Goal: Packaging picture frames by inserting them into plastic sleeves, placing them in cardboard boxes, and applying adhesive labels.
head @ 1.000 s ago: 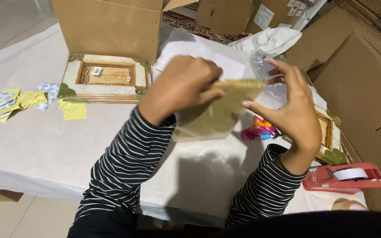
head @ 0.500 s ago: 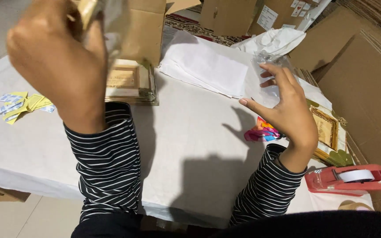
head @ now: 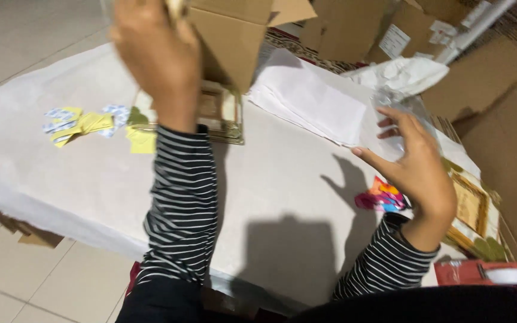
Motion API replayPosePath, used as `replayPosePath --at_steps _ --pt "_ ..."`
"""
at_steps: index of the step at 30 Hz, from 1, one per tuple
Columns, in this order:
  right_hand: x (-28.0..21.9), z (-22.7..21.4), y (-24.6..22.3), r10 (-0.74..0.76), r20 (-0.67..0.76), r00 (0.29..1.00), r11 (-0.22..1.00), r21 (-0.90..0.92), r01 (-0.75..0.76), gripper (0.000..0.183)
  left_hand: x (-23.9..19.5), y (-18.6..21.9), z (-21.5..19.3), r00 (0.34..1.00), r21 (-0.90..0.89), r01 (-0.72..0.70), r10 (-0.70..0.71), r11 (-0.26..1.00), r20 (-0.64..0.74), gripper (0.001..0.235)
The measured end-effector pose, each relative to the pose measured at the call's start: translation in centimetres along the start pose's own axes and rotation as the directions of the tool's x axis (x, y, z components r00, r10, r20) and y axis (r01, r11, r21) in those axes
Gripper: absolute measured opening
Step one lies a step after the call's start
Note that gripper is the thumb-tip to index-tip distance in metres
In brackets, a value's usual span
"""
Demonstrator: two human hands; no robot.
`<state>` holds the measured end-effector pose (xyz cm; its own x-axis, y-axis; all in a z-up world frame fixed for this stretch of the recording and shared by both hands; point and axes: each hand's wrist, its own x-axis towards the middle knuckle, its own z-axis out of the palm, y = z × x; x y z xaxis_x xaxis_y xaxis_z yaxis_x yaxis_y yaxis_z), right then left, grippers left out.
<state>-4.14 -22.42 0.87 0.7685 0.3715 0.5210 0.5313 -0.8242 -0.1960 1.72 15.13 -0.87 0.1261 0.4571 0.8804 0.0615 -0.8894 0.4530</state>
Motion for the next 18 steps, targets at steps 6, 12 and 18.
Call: replayPosePath --at_steps 6,12,18 --pt "0.4 0.4 0.8 0.023 0.023 0.999 1.000 -0.008 -0.023 0.072 -0.2 2.6 0.6 0.990 0.030 0.081 -0.084 0.996 0.116 0.051" --pt "0.9 0.0 -0.7 0.186 0.069 0.980 0.983 -0.014 -0.185 0.078 -0.9 2.6 3.1 0.975 0.076 0.060 -0.075 0.995 0.208 0.039" --pt "0.7 0.8 3.3 0.116 0.030 0.993 0.992 -0.047 -0.115 0.077 -1.4 3.2 3.7 0.974 -0.070 0.112 -0.095 0.991 0.208 0.031"
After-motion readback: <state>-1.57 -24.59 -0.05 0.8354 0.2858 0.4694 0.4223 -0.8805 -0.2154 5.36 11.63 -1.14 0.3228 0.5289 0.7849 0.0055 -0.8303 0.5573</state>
